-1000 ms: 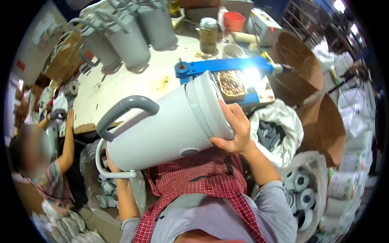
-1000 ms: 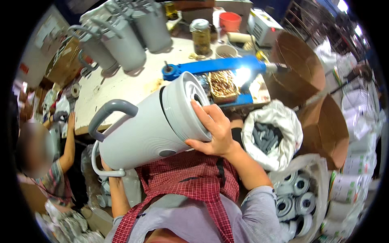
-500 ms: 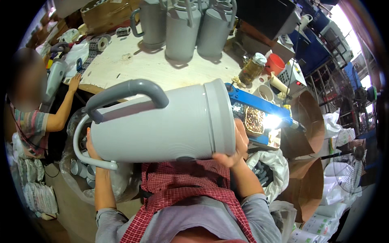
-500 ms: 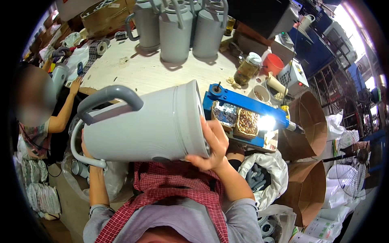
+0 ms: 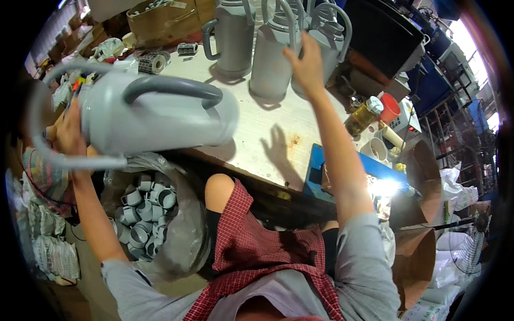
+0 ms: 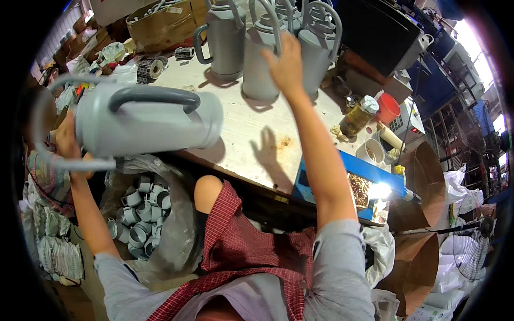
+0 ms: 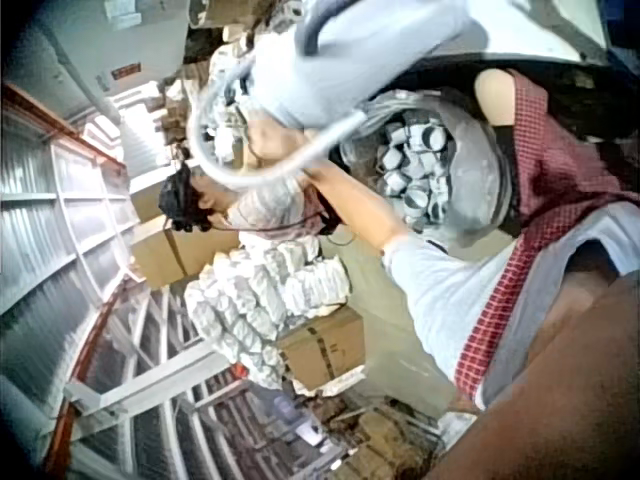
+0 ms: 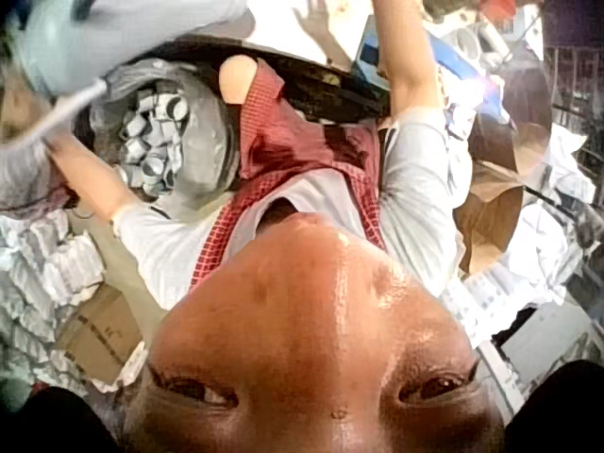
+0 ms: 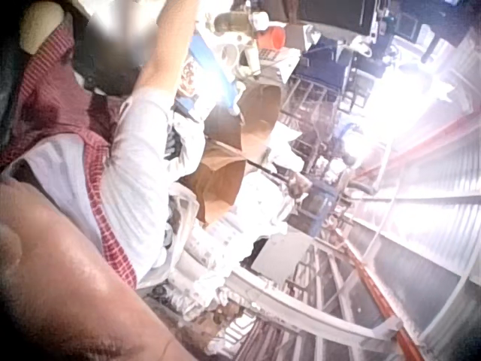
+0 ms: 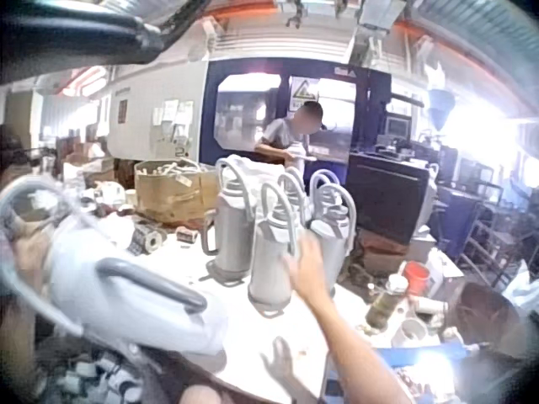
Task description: The person assembles grey electric kettles by attaching handles and lids to the main bodies. They retrieve parts from nearby bags and place the completed units on a table. The process involves repetitive manual assembly of plastic components.
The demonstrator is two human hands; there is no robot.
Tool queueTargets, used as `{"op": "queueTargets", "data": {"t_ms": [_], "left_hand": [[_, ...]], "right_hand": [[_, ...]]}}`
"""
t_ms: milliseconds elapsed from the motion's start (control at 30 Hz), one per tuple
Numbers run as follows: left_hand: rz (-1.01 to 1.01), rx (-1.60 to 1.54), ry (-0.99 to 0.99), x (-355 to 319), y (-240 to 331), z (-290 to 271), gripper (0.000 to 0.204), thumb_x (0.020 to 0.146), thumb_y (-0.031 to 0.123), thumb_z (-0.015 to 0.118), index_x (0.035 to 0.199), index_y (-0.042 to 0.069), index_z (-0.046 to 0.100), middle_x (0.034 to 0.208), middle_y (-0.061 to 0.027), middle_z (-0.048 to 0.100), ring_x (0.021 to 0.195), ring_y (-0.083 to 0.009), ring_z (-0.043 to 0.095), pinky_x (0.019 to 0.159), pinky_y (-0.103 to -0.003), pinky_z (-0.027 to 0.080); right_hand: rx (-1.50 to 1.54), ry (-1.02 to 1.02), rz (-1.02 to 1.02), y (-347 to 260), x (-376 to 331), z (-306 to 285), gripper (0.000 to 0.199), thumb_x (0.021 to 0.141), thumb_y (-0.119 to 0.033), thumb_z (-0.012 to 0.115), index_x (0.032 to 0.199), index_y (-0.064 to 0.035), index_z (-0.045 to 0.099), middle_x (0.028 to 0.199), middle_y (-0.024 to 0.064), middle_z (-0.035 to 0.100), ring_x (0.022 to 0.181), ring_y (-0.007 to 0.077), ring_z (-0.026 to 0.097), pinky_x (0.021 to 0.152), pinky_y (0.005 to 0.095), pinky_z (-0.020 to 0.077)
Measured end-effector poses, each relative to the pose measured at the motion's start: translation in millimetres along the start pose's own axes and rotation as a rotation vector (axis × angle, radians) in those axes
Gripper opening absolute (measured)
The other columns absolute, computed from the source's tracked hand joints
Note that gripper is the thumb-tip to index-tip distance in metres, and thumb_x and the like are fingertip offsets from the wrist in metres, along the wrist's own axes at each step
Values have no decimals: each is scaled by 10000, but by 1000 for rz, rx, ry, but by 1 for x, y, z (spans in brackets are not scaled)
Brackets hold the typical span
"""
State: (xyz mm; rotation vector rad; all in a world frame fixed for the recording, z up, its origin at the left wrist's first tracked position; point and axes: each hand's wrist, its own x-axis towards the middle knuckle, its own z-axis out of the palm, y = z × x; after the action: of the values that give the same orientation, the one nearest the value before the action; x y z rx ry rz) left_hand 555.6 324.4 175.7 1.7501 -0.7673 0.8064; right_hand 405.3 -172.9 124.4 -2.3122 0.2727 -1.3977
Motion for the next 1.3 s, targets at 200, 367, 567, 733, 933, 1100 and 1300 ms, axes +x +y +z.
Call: {"op": "queueTargets", "data": {"t_ms": [200, 367, 567, 733, 933, 1100, 1300], "left_hand": [[171, 581, -494, 126, -56, 134, 694, 847, 669, 486, 655, 21, 643, 530, -97, 525, 512, -211, 494, 545, -352, 406], [628, 628, -355, 146, -85, 162, 434, 903, 459, 515, 851, 51, 654, 774, -142, 649, 786, -256, 653, 726, -349, 479], [172, -648, -156, 18, -14, 158, 369, 993, 269, 390, 1196, -5, 531, 1176, -140, 574, 1090, -252, 557, 989, -396, 407], [-757, -1847, -885, -156, 90, 231, 645, 941, 558, 338, 1324, 61, 487, 1400, -193, 434, 1350, -374, 317, 1121, -583, 178], [-444, -1009, -1278, -217, 117, 282, 581, 923, 542, 425, 974, -13, 591, 1056, -111, 566, 969, -190, 500, 883, -307, 358], [-189, -815, -1182, -201, 150, 266, 680, 790, 653, 550, 868, -21, 598, 1053, -190, 592, 1004, -227, 526, 957, -366, 330], [-39, -751, -1104, -189, 173, 262, 379, 768, 324, 665, 866, -35, 592, 1023, -184, 604, 935, -210, 567, 1051, -415, 312]], "right_hand": [[298, -24, 161, 22, 60, 50, 464, 816, -250, 690, 1189, 0, 571, 1072, 162, 623, 964, 263, 608, 837, 344, 470], [255, 56, -101, -65, 25, -9, 321, 908, -205, 611, 1192, -55, 601, 907, 59, 673, 697, 79, 574, 637, 218, 475], [431, -68, 66, -120, -57, -100, 307, 930, -199, 580, 1201, -59, 609, 855, 45, 653, 639, 67, 538, 555, 218, 460], [762, -149, 575, -94, -171, -100, 302, 911, -103, 527, 1189, -20, 610, 858, 68, 646, 670, 119, 581, 624, 262, 486], [524, -84, 451, -69, -215, -163, 384, 837, -135, 647, 1203, -29, 597, 1033, 113, 644, 932, 219, 594, 809, 318, 490], [-312, -111, 652, 25, -312, -282, 180, 766, -101, 691, 931, -35, 664, 935, 131, 649, 886, 294, 626, 770, 374, 501], [-588, -563, 602, 60, -314, -311, 113, 818, -155, 651, 882, -76, 603, 912, 103, 587, 805, 338, 603, 682, 431, 486]]}}
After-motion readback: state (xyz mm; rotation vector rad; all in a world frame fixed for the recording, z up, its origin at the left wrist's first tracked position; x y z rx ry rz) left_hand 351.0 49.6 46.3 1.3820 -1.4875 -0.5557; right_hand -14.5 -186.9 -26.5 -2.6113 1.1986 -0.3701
